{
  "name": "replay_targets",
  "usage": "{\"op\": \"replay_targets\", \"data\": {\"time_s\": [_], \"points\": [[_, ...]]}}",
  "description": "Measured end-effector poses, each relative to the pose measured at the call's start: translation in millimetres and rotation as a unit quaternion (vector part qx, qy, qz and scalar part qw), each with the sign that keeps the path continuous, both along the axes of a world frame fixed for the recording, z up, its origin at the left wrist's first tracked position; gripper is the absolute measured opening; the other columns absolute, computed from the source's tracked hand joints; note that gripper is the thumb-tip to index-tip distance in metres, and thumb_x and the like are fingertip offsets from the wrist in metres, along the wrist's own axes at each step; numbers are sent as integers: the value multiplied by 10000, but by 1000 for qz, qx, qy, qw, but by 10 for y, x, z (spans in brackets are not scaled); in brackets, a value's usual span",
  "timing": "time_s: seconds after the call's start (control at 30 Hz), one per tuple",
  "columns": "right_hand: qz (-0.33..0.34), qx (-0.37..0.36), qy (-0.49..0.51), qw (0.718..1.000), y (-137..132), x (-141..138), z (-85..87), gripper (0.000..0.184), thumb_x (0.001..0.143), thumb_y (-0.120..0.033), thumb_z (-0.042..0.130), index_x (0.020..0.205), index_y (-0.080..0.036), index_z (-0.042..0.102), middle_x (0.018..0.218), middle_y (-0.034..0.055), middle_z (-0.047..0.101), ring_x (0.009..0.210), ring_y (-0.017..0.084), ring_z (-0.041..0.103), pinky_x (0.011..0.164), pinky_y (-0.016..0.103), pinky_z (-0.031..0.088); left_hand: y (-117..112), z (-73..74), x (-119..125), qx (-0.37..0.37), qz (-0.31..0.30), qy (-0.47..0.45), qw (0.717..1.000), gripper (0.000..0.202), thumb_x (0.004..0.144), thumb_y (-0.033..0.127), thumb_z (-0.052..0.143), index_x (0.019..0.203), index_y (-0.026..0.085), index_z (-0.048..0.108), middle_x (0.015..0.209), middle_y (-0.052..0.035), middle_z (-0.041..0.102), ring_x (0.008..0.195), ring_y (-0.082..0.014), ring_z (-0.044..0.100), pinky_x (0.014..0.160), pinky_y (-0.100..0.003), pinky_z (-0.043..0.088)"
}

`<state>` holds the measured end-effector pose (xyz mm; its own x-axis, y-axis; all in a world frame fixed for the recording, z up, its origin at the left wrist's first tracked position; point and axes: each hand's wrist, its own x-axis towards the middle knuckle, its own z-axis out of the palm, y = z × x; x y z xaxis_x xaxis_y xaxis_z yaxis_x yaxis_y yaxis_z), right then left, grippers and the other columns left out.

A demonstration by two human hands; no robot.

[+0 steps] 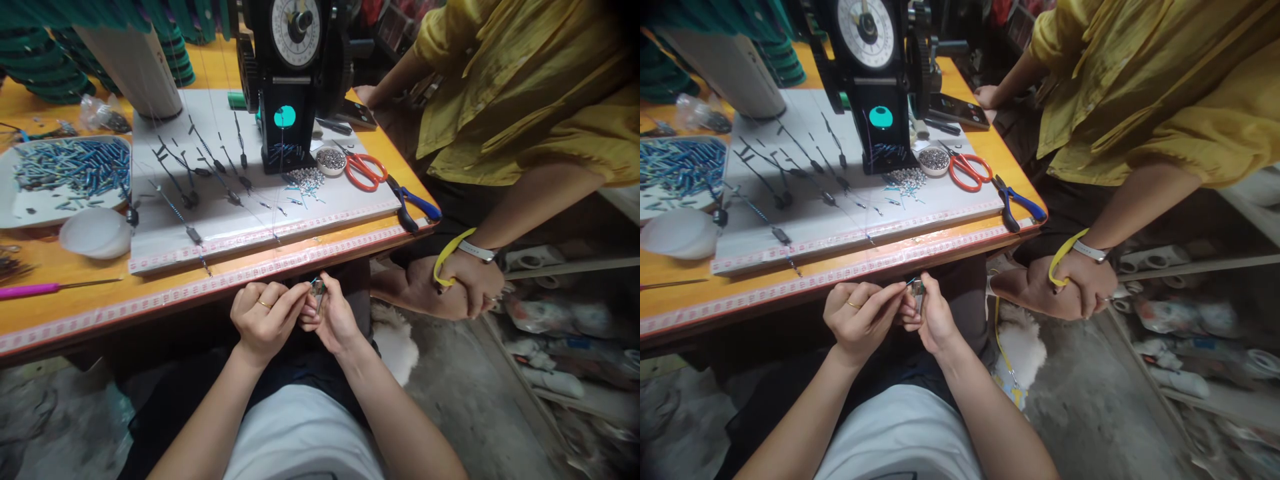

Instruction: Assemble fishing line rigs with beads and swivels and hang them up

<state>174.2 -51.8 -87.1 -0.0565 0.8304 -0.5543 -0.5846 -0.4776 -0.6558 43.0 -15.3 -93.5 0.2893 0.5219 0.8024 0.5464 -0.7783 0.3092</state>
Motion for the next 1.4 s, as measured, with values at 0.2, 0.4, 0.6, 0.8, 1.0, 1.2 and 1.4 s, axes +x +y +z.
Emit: {"op": "replay_targets", "data": {"time_s": [0.2,0.4,0.6,0.8,1.0,1.2,1.4], "points": [[-24,67,-128,989,-149,-5,47,738,858,-866,216,577,-210,404,537,-32,357,451,93,253,408,225,205,-75,117,-8,-62,-37,-60,996,205,792,103,782,960,205,722,673,9,658,635,-138,508,649,-285,405],[-130,236,-367,890,-281,220,341,504,901,-699,521,1014,-231,674,971,50,615,871,192,539,786,317,434,-239,411,-127,-291,-64,-309,903,110,857,116,703,907,213,712,732,10,607,678,-119,523,641,-246,428],[-141,301,-826,456,356,681,594,339,976,-454,554,1122,-197,721,974,123,655,978,291,551,892,439,414,-267,518,-338,-467,-40,-498,730,142,803,332,803,847,205,758,770,6,681,714,-90,592,690,-166,485],[-133,267,-873,387,773,814,586,362,926,-459,635,1121,-181,759,1109,192,671,1081,373,521,897,517,389,-242,661,-506,-525,-46,-589,613,286,669,409,894,773,179,761,650,31,603,598,-39,475,623,-110,445],[-94,452,-653,601,285,26,750,364,907,-181,672,1256,-286,678,1177,94,629,1119,253,593,1009,448,460,-279,721,-608,-571,-90,-586,568,293,708,414,868,770,158,738,635,31,550,577,-47,427,585,-121,437],[51,471,-412,778,53,-635,829,357,870,-164,733,1185,-332,726,1148,28,659,1092,168,623,947,289,538,-355,761,-627,-604,-143,-589,518,224,751,372,843,855,185,775,886,-32,711,826,-106,623,816,-172,507],[19,461,-379,802,95,-677,843,296,847,-97,736,1025,-328,786,1029,4,686,988,133,654,869,241,559,-354,714,-655,-601,-163,-585,520,171,768,359,831,817,205,774,816,-5,697,787,-88,615,787,-148,495]]}}
